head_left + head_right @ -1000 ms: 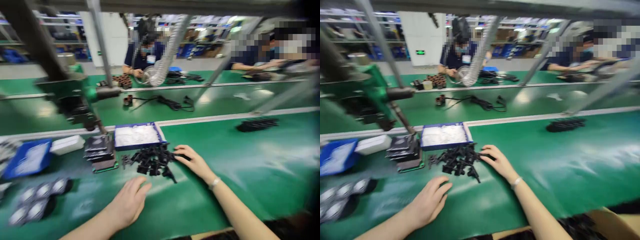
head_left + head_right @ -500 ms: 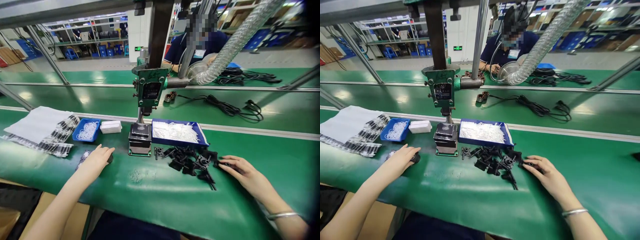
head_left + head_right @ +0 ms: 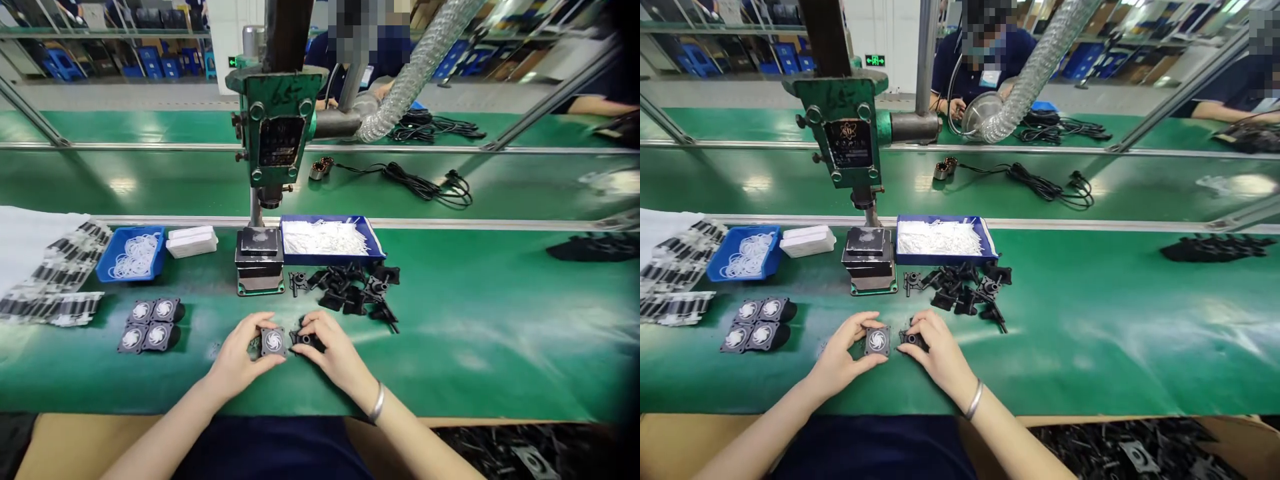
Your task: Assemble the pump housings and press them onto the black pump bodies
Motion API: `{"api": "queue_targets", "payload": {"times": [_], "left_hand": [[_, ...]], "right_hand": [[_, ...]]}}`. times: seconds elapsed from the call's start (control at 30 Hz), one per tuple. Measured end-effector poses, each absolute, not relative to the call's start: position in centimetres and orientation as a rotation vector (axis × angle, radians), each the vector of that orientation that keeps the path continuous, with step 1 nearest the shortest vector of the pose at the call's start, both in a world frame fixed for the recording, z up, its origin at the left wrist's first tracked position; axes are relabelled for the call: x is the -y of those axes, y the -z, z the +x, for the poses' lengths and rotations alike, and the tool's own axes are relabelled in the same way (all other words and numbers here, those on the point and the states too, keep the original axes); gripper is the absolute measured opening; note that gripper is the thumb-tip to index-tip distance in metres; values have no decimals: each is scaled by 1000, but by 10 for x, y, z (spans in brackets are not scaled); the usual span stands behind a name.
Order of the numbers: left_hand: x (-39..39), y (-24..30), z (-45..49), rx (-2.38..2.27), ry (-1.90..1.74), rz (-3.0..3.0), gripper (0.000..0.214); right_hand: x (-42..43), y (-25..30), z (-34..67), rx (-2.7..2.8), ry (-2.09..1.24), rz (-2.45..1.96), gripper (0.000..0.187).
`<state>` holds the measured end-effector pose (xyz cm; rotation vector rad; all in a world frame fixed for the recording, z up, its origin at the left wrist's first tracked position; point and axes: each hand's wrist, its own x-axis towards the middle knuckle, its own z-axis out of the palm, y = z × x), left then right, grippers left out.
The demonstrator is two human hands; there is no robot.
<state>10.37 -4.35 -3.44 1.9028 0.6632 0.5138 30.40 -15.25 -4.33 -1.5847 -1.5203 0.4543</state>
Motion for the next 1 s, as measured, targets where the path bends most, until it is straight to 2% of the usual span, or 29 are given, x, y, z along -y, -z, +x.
{"api": "queue_targets", "payload": {"times": [0.17, 0.33, 0.47, 0.8, 1.0], "left_hand": [[41, 35, 103, -645, -510, 1904, 63], [41, 38, 103, -622, -514, 1899, 66], [41, 41, 102, -595, -537, 1892, 64], [41, 43, 102, -616, -558, 1980, 58], [41, 46, 101, -574, -596, 2028, 63]], "right_hand": [[154, 47, 318, 1564, -572, -1568, 16], [143, 11, 313, 1548, -354, -1551, 17], [131, -8, 289, 1657, -451, -1343, 17], [123, 5, 277, 1735, -391, -1346, 19], [125, 10, 272, 1693, -399, -1365, 18]]}}
